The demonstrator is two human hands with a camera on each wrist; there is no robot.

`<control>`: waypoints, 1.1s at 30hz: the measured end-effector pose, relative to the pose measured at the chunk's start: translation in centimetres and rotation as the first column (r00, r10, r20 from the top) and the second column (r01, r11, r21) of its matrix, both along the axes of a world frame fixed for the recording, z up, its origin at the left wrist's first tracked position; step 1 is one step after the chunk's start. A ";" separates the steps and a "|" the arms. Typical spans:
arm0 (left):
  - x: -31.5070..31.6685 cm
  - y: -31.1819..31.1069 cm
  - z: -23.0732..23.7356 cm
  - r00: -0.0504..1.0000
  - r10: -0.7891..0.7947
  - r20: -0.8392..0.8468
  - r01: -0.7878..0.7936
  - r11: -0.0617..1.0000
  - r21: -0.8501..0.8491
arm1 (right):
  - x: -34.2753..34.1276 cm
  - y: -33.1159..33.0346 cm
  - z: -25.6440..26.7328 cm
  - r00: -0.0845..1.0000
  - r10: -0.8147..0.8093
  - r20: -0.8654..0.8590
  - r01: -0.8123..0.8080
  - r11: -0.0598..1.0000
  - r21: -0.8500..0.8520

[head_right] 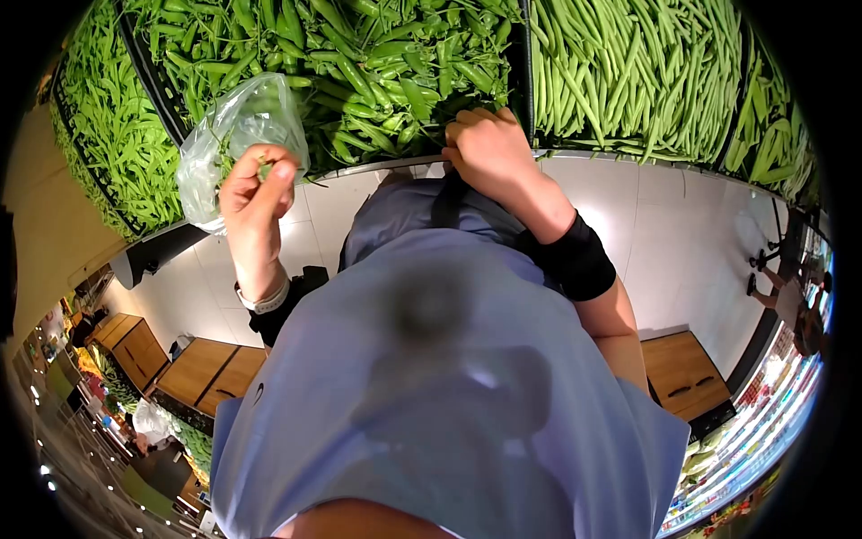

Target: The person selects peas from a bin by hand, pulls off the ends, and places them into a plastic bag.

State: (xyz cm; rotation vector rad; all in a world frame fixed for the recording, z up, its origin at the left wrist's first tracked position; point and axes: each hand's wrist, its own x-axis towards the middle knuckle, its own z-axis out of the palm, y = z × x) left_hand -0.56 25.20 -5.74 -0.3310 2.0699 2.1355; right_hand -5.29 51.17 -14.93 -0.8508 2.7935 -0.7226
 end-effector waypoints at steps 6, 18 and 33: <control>-1.4 3.1 -4.6 0.979 -0.157 -0.130 0.087 0.900 -0.427 | -0.3 2.0 2.6 0.991 -0.084 0.104 0.096 0.988 -0.121; -4.7 6.5 -6.8 0.909 -0.327 -0.257 0.155 0.840 -0.520 | -0.3 2.4 8.2 1.000 -0.015 -0.016 0.010 0.967 -0.254; -1.8 -1.2 -1.2 0.854 -0.521 0.012 0.520 0.854 0.026 | -2.4 -6.9 10.0 0.844 0.479 -0.239 -0.527 0.824 -0.210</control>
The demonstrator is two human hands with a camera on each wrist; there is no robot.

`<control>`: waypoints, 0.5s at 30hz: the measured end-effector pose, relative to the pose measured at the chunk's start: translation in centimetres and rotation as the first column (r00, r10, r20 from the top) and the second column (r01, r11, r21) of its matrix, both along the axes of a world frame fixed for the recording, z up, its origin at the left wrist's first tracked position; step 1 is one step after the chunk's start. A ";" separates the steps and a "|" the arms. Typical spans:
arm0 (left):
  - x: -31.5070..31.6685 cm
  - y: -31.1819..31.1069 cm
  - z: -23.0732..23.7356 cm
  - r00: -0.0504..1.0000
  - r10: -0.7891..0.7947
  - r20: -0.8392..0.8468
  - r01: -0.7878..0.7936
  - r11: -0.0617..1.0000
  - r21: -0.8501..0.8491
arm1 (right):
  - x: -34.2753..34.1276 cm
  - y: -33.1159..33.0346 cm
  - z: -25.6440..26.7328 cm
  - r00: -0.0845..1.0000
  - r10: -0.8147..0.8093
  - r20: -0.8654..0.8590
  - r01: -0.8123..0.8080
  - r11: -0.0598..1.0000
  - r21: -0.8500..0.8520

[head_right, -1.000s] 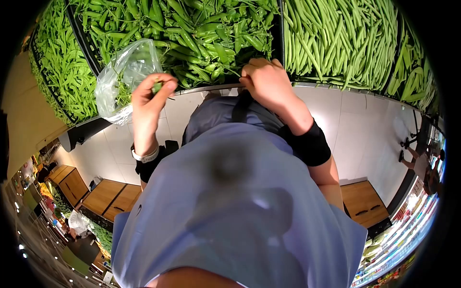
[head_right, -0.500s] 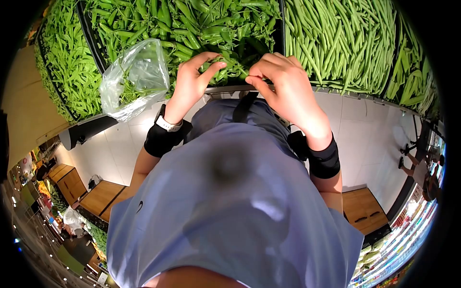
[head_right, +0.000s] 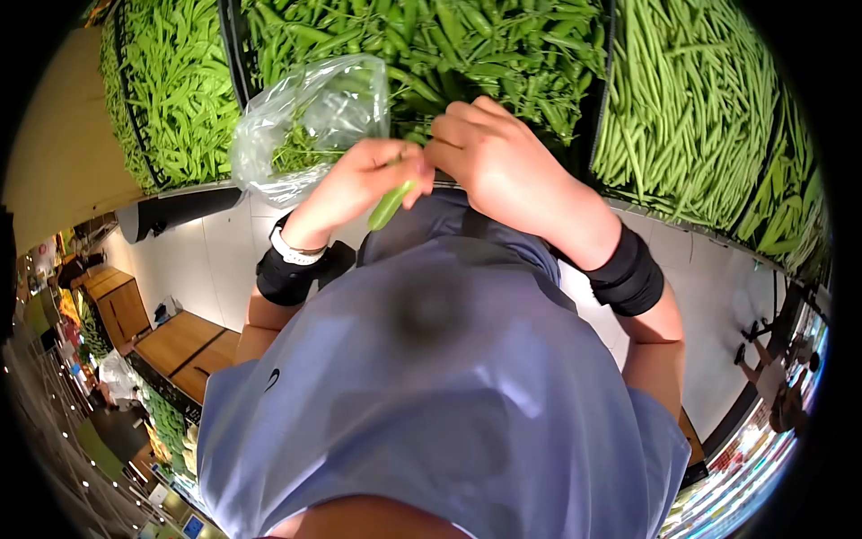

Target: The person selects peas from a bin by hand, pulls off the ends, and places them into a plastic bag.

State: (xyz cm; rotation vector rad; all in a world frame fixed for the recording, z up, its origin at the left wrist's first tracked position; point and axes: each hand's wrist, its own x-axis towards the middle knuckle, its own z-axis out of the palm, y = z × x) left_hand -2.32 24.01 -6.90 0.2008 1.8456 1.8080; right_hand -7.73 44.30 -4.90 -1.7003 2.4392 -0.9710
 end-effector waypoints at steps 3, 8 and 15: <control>0.7 -3.1 1.1 0.907 -0.412 -0.091 0.416 0.909 0.025 | 0.3 -1.3 0.7 0.907 0.338 0.251 -0.322 0.941 -0.104; -0.4 -6.3 2.8 0.520 -0.849 -0.096 0.847 0.527 -0.070 | 0.7 -5.3 1.7 0.712 0.625 0.320 -0.577 0.780 -0.241; 3.5 -16.3 3.2 0.985 -0.128 0.113 0.097 0.965 0.242 | -3.1 -6.4 3.2 0.933 0.129 0.335 -0.076 0.983 -0.165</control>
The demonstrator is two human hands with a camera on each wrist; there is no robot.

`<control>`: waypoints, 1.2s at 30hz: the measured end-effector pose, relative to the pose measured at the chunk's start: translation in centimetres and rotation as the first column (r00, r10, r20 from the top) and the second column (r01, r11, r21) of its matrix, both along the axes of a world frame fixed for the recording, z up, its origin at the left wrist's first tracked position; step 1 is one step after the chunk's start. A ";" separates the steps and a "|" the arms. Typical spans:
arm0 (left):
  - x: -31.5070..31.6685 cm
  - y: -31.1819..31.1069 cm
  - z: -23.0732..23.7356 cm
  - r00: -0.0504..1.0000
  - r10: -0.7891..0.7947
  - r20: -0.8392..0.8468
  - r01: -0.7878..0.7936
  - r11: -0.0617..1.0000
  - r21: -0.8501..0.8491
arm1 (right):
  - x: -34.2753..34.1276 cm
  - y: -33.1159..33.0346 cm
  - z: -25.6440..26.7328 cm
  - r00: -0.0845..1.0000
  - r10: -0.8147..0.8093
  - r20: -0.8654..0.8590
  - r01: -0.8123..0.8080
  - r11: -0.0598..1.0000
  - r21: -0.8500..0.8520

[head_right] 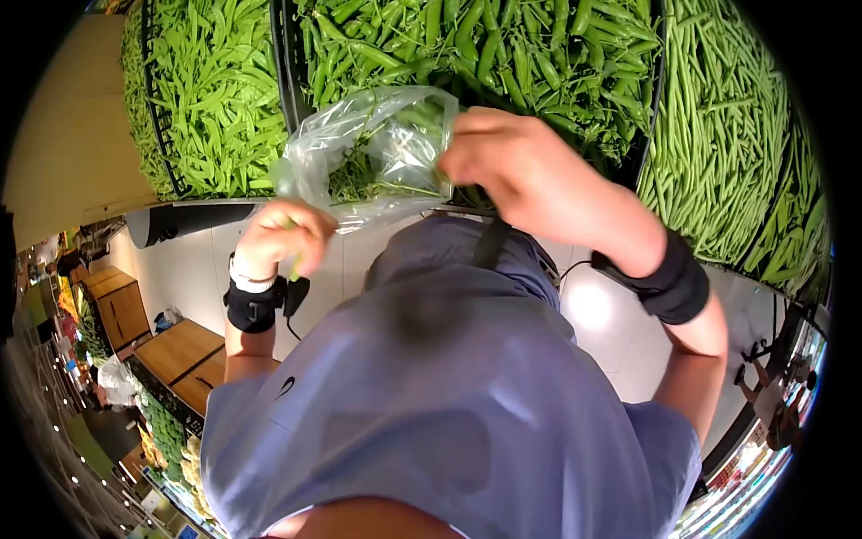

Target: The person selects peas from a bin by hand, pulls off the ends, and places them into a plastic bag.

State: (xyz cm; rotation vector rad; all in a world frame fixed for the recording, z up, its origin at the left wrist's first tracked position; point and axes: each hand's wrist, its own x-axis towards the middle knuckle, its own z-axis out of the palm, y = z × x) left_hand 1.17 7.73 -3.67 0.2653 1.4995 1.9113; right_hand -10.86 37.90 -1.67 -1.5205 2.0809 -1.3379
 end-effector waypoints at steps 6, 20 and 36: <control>-2.1 2.7 -1.8 0.770 0.594 0.234 -0.602 0.553 0.576 | 2.8 -8.4 -6.4 0.975 -0.179 -0.128 0.179 0.984 -0.012; -5.3 10.1 -0.5 0.866 0.496 -0.070 -0.462 0.845 0.268 | 4.5 9.1 -10.8 0.486 -0.869 -0.094 0.802 0.400 0.444; -3.9 18.7 -3.7 0.863 0.445 -0.238 -0.503 0.799 -0.329 | 1.5 13.8 -11.0 0.084 -0.296 0.952 0.718 0.680 0.148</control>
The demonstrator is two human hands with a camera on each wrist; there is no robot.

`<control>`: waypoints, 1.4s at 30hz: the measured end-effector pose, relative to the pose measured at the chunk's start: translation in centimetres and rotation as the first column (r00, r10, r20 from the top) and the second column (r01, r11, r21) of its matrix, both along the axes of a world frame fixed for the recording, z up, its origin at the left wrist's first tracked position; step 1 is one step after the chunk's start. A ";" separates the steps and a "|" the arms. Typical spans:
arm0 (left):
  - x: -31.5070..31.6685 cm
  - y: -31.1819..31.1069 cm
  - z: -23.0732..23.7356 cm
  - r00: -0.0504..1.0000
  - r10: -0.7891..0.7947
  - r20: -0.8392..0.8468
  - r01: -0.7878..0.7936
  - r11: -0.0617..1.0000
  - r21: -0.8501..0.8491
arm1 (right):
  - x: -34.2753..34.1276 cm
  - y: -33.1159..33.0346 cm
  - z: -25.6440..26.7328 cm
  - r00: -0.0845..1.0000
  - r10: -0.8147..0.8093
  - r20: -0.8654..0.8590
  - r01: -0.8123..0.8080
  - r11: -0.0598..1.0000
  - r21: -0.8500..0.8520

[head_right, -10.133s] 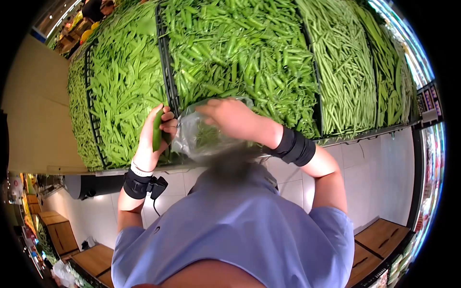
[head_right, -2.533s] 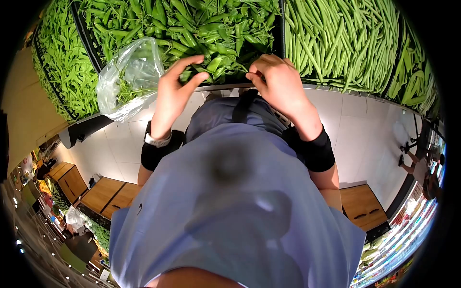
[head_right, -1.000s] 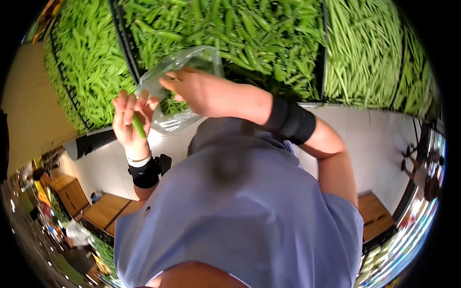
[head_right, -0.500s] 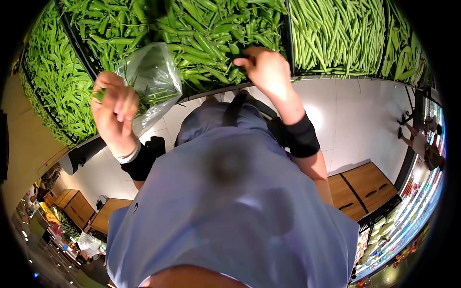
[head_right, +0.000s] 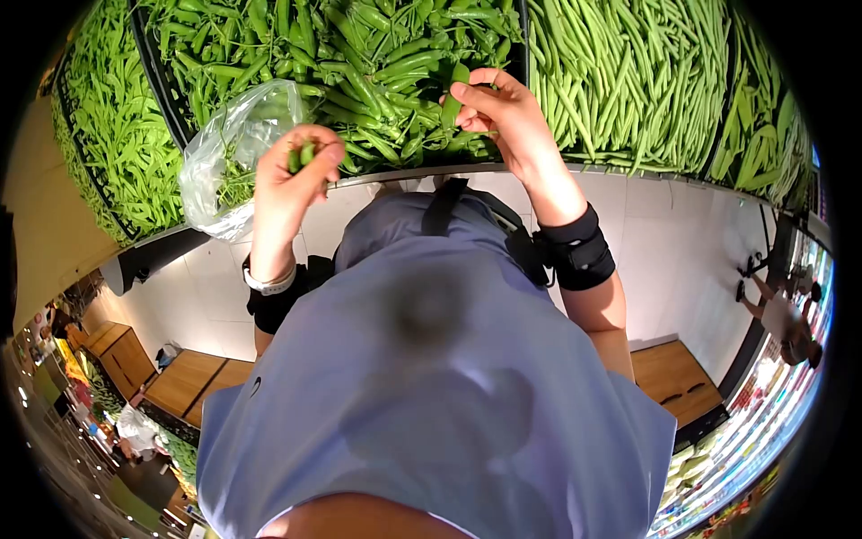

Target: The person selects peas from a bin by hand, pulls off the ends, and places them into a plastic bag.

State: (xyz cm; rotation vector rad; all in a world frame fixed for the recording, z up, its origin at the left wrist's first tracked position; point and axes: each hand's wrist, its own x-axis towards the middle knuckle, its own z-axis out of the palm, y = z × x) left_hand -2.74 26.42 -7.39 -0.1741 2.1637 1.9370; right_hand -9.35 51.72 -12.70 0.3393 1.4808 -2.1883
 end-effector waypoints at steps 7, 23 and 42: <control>-0.5 3.4 -0.9 0.973 -0.143 0.179 0.146 0.989 0.002 | 0.5 0.2 2.7 0.989 0.126 -0.082 -0.128 0.992 -0.020; 0.2 2.2 -0.9 0.996 -0.081 -0.046 0.060 0.936 -0.348 | 0.9 -4.5 5.3 0.105 0.786 -0.609 0.265 0.568 0.779; 2.0 -6.1 4.4 0.722 -0.678 -0.139 0.691 0.697 0.190 | -0.6 -10.2 10.7 -0.054 0.781 -0.622 -0.831 0.310 0.461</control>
